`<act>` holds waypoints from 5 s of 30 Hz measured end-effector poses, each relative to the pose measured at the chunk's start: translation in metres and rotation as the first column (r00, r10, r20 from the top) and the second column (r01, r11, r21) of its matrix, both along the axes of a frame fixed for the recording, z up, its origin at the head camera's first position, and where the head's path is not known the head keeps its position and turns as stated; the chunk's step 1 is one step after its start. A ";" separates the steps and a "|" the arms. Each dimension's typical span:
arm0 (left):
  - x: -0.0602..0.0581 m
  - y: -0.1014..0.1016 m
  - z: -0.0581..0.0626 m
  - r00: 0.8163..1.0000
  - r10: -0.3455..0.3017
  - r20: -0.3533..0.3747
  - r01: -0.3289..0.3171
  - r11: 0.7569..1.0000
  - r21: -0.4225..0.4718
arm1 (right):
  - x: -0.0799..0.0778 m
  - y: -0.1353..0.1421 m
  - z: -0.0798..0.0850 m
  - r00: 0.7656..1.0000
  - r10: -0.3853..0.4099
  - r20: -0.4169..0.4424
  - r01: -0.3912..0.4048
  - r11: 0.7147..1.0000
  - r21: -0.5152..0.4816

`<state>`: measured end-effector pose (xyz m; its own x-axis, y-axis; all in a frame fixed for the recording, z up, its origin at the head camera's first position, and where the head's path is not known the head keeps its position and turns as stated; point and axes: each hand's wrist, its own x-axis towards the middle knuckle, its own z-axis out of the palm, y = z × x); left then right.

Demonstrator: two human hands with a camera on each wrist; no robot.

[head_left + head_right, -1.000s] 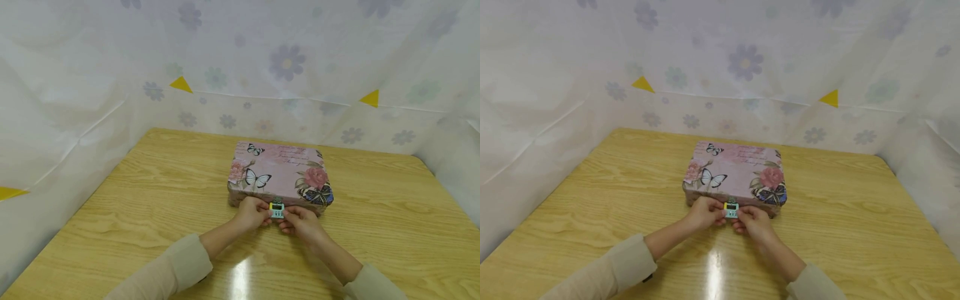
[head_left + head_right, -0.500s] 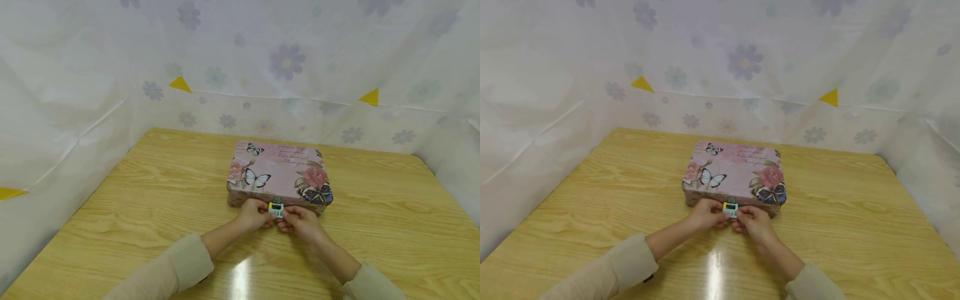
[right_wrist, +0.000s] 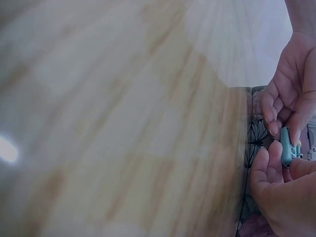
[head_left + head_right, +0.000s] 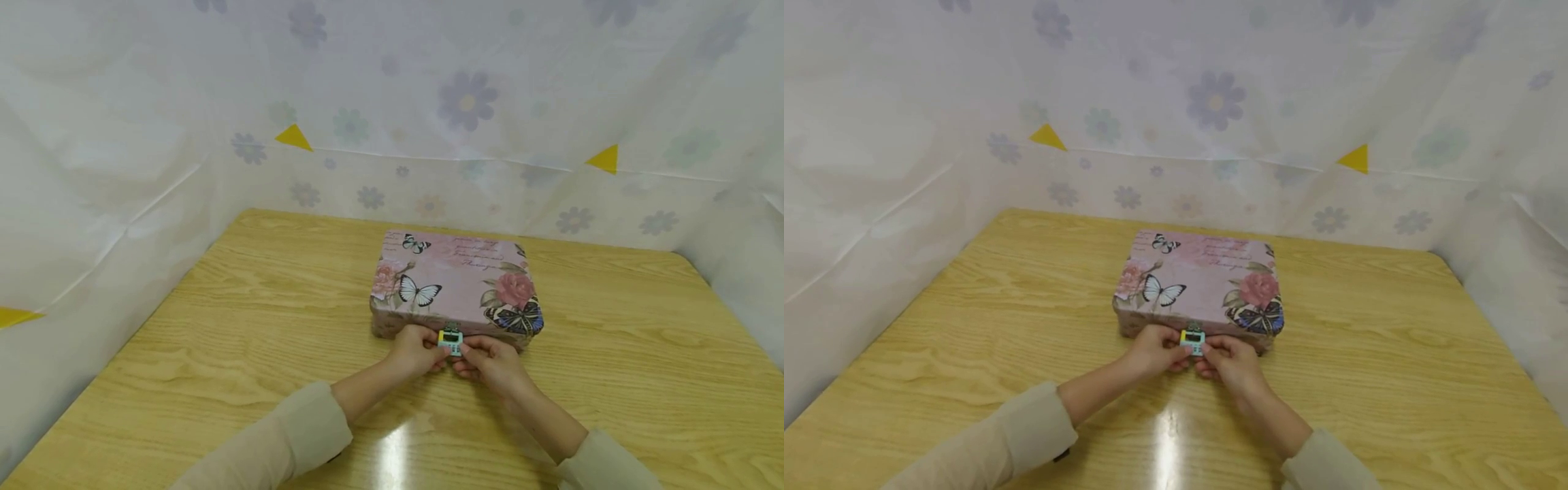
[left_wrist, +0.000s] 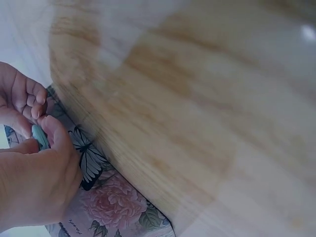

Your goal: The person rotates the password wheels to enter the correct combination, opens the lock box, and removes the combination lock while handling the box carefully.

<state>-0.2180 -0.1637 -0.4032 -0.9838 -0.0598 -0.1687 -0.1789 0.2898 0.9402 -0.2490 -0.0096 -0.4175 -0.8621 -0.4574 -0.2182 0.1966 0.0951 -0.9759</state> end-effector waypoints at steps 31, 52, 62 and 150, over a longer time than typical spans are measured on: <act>0.000 0.002 0.005 0.995 -0.017 0.103 0.010 0.998 0.069 | 0.005 -0.004 0.007 1.000 -0.029 0.011 0.028 0.998 0.053; 0.001 0.001 0.005 0.998 -0.017 0.066 0.016 1.000 0.018 | 0.004 -0.004 0.005 1.000 -0.018 -0.014 0.019 0.997 0.073; 0.000 0.001 0.003 0.998 -0.027 0.063 0.026 0.999 0.028 | 0.004 -0.004 0.006 1.000 -0.021 -0.006 0.021 0.997 0.075; -0.001 -0.001 0.000 0.999 -0.035 0.041 0.033 0.999 0.032 | 0.006 -0.004 0.008 1.000 -0.029 -0.011 0.030 0.997 0.075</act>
<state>-0.2185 -0.1645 -0.4036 -0.9772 -0.0206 -0.2112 -0.2089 0.2673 0.9407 -0.2431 -0.0137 -0.4090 -0.8771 -0.4146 -0.2426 0.1908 0.1628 -0.9680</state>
